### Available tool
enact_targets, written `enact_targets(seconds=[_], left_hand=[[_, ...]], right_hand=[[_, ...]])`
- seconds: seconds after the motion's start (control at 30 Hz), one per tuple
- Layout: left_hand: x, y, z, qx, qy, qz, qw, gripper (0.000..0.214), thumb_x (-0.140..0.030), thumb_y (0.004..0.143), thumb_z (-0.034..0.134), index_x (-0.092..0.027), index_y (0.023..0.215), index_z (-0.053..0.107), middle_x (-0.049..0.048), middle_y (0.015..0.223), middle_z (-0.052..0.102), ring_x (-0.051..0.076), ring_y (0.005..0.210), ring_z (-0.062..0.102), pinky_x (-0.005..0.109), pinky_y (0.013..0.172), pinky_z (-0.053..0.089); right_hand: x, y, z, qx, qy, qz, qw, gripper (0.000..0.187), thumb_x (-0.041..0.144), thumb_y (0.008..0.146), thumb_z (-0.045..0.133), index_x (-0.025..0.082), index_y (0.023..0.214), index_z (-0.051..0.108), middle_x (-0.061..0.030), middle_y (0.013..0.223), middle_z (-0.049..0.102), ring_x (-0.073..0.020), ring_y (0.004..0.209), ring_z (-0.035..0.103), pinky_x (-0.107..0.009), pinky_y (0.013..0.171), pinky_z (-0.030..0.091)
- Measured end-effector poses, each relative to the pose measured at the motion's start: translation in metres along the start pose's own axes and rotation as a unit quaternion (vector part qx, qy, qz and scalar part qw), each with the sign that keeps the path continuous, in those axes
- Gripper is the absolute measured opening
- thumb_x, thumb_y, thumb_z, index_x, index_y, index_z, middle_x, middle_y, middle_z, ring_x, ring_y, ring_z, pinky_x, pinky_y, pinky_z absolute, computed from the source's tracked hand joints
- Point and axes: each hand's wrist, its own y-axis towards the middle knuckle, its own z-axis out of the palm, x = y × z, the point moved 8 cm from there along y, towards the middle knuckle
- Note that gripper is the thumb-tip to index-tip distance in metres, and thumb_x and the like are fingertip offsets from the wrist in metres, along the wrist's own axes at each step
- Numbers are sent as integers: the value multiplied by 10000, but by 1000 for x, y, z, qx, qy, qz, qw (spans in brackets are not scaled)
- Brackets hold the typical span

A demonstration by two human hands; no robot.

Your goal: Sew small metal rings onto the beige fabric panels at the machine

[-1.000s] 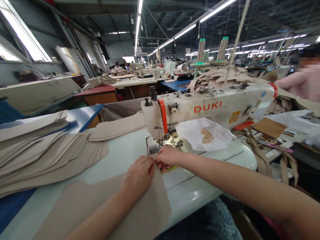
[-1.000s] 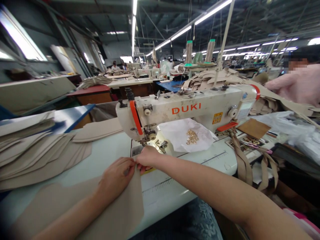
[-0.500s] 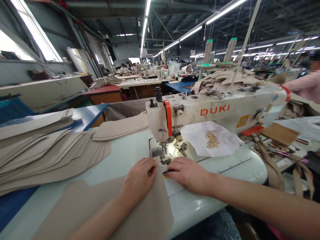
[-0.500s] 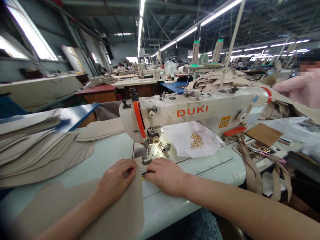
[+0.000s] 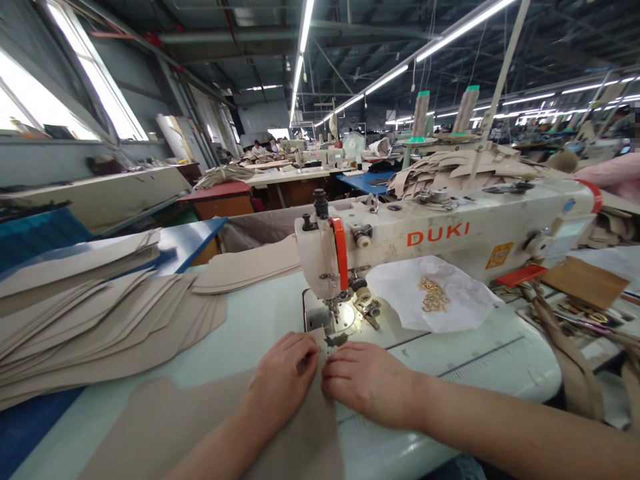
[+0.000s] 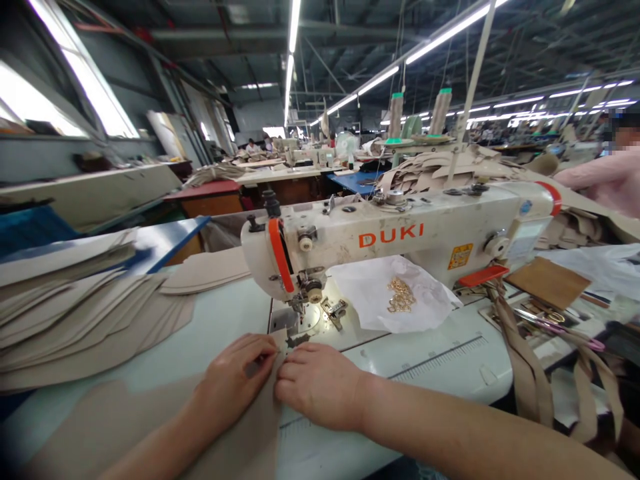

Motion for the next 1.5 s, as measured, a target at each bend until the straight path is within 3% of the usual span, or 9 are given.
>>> enact_targets(seconds=[0.4,1.5], left_hand=[[2,2,3,0,13,29,999,186,-124,853,433,-194,745,568,19,757,637,156,716,581,280,679,497],[2,3,5,7,14,54,998,171,-122,860,440,-189,764,564,21,766,640,162,729,584,279,686,502]], right_hand=[[-2,-3,4,-3,49,15,999,116,218,913,510,151,868,593,-21,922,662,-151,936,546,-285,897,405],[-6,-3,-1,-17,52,45,997,165,210,938,452,158,904,604,-48,933,659,-149,921,556,-292,894,423]])
